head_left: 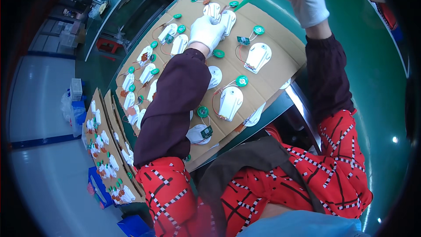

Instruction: Applying adhesive from a squeeze bottle to plastic components on a factory workbench.

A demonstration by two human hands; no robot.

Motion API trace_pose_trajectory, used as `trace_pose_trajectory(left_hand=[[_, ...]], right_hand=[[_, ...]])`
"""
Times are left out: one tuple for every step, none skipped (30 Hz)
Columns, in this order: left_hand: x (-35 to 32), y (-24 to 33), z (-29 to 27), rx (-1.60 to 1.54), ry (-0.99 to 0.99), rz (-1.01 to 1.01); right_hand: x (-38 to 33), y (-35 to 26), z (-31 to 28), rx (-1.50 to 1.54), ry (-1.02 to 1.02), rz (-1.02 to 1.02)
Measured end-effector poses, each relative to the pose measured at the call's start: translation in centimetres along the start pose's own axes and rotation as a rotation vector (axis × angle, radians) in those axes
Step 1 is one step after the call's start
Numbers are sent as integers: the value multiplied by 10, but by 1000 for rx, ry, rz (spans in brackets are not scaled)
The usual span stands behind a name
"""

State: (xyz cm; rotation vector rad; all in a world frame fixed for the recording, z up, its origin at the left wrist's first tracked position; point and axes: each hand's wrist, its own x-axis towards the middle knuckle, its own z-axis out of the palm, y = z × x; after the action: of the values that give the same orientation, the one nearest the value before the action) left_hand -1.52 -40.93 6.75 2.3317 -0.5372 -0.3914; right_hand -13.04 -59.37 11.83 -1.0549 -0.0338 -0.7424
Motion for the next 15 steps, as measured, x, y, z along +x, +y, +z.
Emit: trace_pose_trajectory(left_hand=[[2,4,4,-86,-36,-20],[5,0,4,-89,-35,-22],[7,-17,-3,-44,-8,5],[8,-18,-2,-5,-6,56],[10,-19,-2,-4,-10,55],[9,-15,-2,-56,-32,36],[8,-12,-2,-107,-55,16],[9,-11,-2,-104,-64,16],[9,-11,-4,-122,-59,14],[10,-11,-5,-140,-53,12],[12,-13,-4,-117,-36,4],[14,-18,-4,-112,-41,6],[15,-24,-4,-159,-40,14],[17,-28,-4,-206,-39,21],[13,-23,-4,-214,-52,-18]], right_hand=[[15,23,-10,352,-274,-118],[24,38,-12,714,-554,-227],[3,20,8,-87,-112,-95],[-2,17,12,-211,-77,4],[-2,18,11,-244,-121,-25],[-2,19,9,-278,-163,-54],[-2,20,6,-280,-155,-51],[-3,21,4,-319,-141,-46],[-4,22,3,-356,-130,-42],[-5,24,3,-355,-124,-40],[-7,26,4,-352,-126,-3],[-9,28,4,-348,-129,31],[-8,32,3,-398,-145,-1],[-10,33,5,-396,-139,-2],[-13,36,8,-398,-144,-28]])
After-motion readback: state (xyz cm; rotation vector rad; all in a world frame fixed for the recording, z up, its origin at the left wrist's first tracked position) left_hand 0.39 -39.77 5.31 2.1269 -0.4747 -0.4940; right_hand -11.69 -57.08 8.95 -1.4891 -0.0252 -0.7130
